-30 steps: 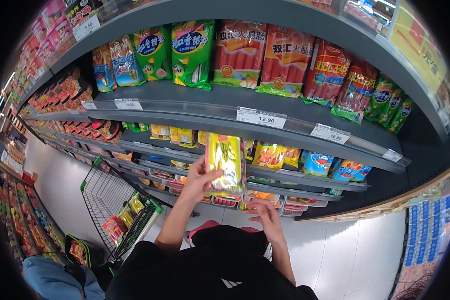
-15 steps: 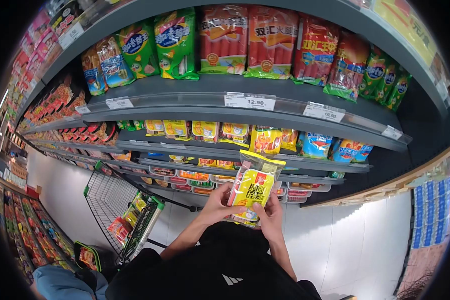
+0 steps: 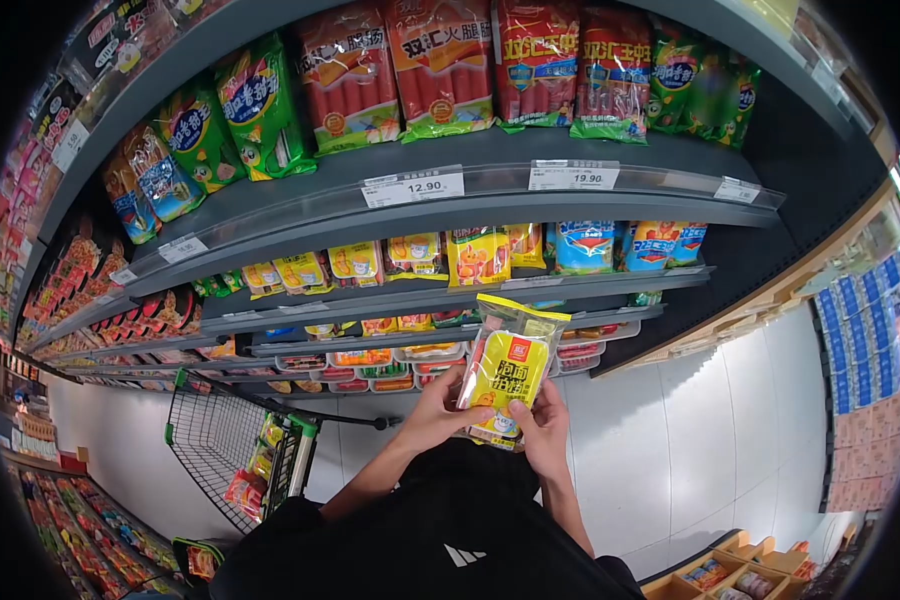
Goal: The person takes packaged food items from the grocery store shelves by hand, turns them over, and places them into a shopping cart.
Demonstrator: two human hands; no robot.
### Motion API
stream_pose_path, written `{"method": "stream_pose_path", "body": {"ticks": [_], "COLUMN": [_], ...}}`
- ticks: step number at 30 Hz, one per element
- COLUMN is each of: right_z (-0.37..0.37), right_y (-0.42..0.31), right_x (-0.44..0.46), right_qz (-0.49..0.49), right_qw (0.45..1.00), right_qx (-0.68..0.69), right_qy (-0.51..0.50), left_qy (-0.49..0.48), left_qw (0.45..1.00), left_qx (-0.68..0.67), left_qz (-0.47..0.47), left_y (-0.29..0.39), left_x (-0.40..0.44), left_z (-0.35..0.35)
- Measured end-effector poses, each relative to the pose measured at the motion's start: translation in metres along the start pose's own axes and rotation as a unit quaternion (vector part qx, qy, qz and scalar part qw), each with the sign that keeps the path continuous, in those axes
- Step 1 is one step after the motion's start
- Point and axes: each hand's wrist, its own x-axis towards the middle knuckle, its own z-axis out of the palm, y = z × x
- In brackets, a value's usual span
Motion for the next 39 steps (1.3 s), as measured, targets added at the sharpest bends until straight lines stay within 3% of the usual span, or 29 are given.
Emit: {"method": "stream_pose_path", "body": {"ticks": [3, 6, 9, 13, 14, 16, 19, 20, 23, 25, 31, 39], "right_z": [0.001, 0.003, 0.011, 0.023, 0.025, 0.028, 0.038, 0.038, 0.043, 0.035, 0.041, 0.047], "right_y": [-0.003, -0.005, -0.006, -0.026, -0.027, -0.030, -0.034, -0.030, -0.034, -0.030, -0.033, -0.031], "right_x": [0.001, 0.002, 0.000, -0.006, -0.003, -0.002, -0.005, -0.007, -0.011, -0.009, -0.009, -0.007], "right_qz": [-0.019, -0.020, -0.036, -0.017, -0.093, -0.100, -0.163, -0.204, -0.260, -0.300, -0.311, -0.321], "right_qw": [1.000, 0.999, 0.995, 0.979, 0.968, 0.965, 0.946, 0.931, 0.887, 0.852, 0.845, 0.851], "right_qx": [-0.015, -0.033, -0.094, -0.203, -0.232, -0.238, -0.273, -0.300, -0.382, -0.429, -0.435, -0.415], "right_qy": [0.015, 0.015, 0.027, 0.018, -0.008, -0.053, -0.060, -0.047, 0.002, 0.002, -0.019, -0.029], "left_qy": [0.012, 0.058, 0.008, -0.009, -0.012, -0.004, -0.048, -0.066, -0.164, -0.171, -0.192, -0.189], "left_qw": [0.997, 0.987, 0.971, 0.995, 0.997, 0.998, 0.954, 0.954, 0.934, 0.930, 0.900, 0.905], "left_qx": [0.039, 0.125, 0.218, 0.087, 0.044, -0.005, -0.295, -0.286, -0.314, -0.322, -0.387, -0.377], "left_qz": [0.072, 0.085, 0.100, 0.056, 0.057, 0.062, -0.037, -0.068, 0.031, 0.040, 0.056, 0.054], "left_y": [0.007, 0.017, 0.014, 0.025, 0.011, -0.005, -0.038, -0.041, -0.003, 0.008, -0.001, -0.002], "left_x": [0.000, -0.008, -0.007, -0.013, -0.011, -0.012, -0.014, -0.019, -0.020, -0.017, -0.016, -0.019], "left_z": [0.008, 0.011, 0.000, 0.009, 0.004, 0.001, -0.012, -0.018, -0.001, 0.007, 0.002, -0.005]}}
